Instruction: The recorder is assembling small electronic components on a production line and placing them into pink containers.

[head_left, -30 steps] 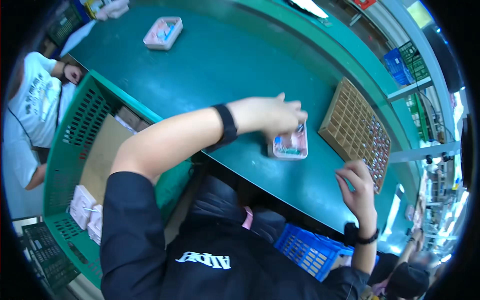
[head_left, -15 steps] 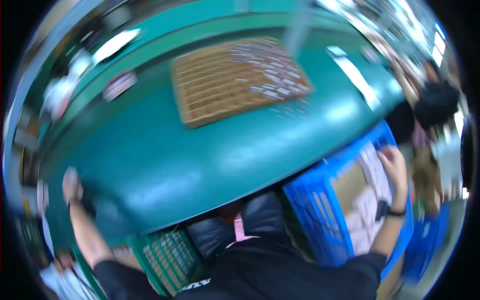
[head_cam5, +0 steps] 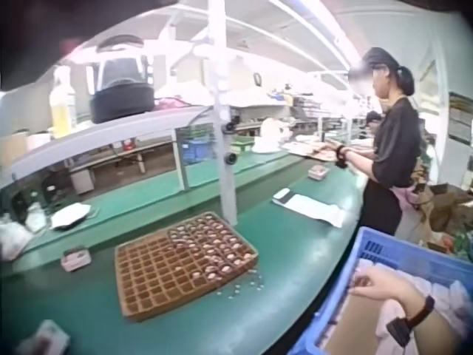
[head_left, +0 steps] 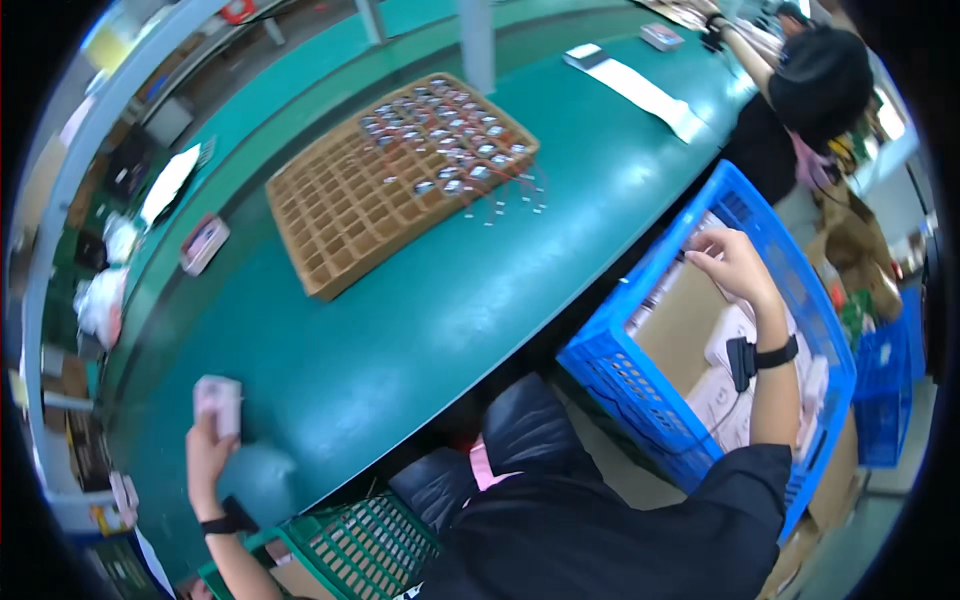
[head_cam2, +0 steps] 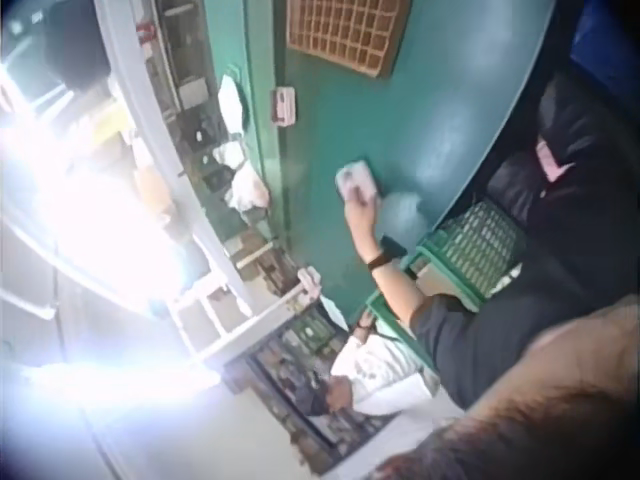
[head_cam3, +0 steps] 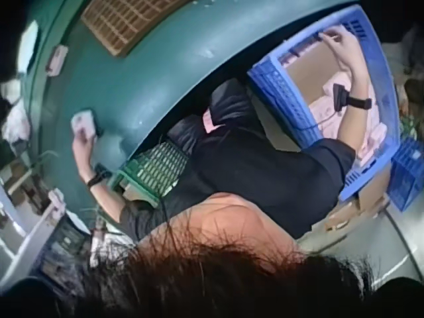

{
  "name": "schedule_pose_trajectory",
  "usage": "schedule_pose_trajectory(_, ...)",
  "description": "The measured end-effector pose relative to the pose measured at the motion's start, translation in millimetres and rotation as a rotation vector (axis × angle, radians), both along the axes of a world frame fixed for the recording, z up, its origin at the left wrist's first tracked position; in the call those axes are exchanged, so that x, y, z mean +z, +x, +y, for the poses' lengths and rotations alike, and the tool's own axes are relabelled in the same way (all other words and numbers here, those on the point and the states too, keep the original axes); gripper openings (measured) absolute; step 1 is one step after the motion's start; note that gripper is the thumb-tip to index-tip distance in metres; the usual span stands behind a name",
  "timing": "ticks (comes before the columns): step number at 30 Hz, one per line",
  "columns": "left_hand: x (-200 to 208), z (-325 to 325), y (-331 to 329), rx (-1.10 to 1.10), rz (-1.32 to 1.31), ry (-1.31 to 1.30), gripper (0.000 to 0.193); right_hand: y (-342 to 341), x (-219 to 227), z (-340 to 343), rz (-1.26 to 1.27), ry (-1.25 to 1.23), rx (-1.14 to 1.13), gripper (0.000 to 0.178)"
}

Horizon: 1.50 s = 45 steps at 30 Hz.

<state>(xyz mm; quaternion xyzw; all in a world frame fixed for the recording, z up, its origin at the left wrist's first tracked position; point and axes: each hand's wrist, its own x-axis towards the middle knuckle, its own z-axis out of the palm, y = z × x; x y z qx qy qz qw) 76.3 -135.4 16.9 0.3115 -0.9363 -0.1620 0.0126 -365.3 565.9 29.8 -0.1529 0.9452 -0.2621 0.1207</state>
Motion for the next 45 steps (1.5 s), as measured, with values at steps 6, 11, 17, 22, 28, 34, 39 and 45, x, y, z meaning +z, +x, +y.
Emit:
schedule_pose_trajectory(6, 17, 131, -96, -0.598, -0.086, -0.014, 0.042, -8, 40, -155, 0.179, -0.229, 0.507, 0.015)
schedule_pose_trajectory(11, 9, 190, -140, -0.755, -0.061, -0.011, 0.040, -69, 12, -300, 0.460, -0.196, 0.817, 0.015)
schedule_pose_trajectory(17, -14, 223, -153, -0.786, 0.118, 0.078, 0.030, -128, -37, -403, 0.730, -0.047, 0.955, 0.025)
schedule_pose_trajectory(22, -12, 197, -137, -0.740, 0.174, 0.109, 0.020, -145, -20, -426, 0.560, 0.220, 0.990, 0.013)
schedule_pose_trajectory(28, -37, 173, -131, -0.798, 0.473, 0.088, 0.020, -189, -40, -447, 0.521, -0.005, 1.379, 0.010)
schedule_pose_trajectory(34, -59, 166, -157, -0.752, 0.605, -0.007, 0.020, -277, -54, -413, -0.168, -0.808, 0.699, 0.047)
schedule_pose_trajectory(39, -62, 151, -163, -0.591, 0.569, -0.003, 0.019, -214, 4, -401, 0.602, -0.611, 0.733, 0.039)
schedule_pose_trajectory(45, -57, 151, -146, -0.452, 0.863, -0.093, 0.031, -3, 67, -423, 0.284, -0.707, 0.789, 0.020)
